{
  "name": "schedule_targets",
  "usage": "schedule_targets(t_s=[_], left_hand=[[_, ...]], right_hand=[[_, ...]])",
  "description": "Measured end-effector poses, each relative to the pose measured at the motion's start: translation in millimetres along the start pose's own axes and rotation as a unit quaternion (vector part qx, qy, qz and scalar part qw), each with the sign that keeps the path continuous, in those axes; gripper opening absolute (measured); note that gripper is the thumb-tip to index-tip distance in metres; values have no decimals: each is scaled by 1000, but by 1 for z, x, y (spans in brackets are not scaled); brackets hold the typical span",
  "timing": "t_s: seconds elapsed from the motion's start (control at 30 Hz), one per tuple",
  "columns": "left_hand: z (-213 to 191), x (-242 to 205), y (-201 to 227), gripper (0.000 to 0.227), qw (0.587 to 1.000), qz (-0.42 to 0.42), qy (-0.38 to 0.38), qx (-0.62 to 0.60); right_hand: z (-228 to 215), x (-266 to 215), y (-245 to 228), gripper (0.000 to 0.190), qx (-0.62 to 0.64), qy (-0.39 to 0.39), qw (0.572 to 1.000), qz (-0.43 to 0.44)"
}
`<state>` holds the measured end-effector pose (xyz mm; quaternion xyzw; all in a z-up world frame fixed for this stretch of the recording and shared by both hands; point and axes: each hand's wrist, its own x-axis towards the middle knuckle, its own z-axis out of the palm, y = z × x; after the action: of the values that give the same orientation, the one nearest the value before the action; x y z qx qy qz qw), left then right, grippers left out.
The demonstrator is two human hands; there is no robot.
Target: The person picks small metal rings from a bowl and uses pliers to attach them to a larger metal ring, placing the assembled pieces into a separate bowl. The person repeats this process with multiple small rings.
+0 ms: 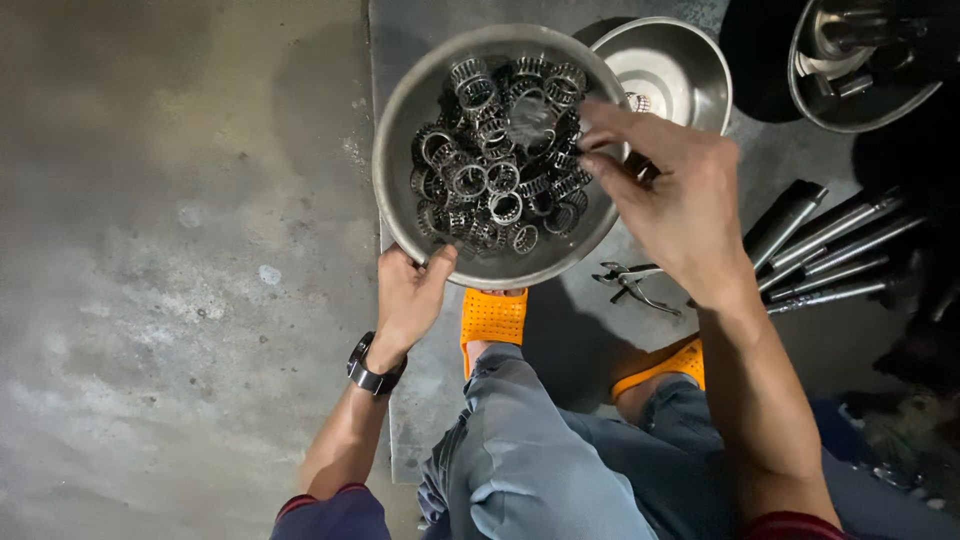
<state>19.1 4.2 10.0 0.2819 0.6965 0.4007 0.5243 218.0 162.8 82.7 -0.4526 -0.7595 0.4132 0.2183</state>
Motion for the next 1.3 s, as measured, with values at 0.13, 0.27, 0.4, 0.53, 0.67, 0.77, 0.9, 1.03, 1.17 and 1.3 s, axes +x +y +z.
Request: schedule_targets(t_s=[0.13,0.27,0.4,0.53,0.67,0.77,0.9,1.03,1.17,1.3], left_hand=[[2,1,1,24,1000,5,-2,6],[0,1,8,25,999,17,-1,27],[-2,2,11,26,1000,8,3,22],[-6,1,15,27,1000,-6,9,6],[-8,2,9,28,1000,-17,8,3],[-10,2,0,28,1000,-6,6,18],[-9,-2,11,41,992,-20,-10,127],[-10,-1,12,41,992,-21,-10,123],[-11,-2,6,38,992,-28,-8,124],[-11,-2,5,35,993,-13,-10,121]], right_hand=[[1,-5,-7,21,-190,-78,979,1],[21,-19,1,17,-332,-116,936,-8],[16,-14,9,9,-235,-61,969,-52],[-2,-8,-9,13,20,35,997,-64],[-8,-9,-22,6,49,100,989,-99],[-12,-4,-43,5,66,117,984,-121],[-13,-7,-57,9,-9,109,984,-144],[-11,-8,-55,8,2,112,981,-155],[-11,-8,-60,11,0,116,980,-160],[-9,-9,-59,9,4,111,982,-151]])
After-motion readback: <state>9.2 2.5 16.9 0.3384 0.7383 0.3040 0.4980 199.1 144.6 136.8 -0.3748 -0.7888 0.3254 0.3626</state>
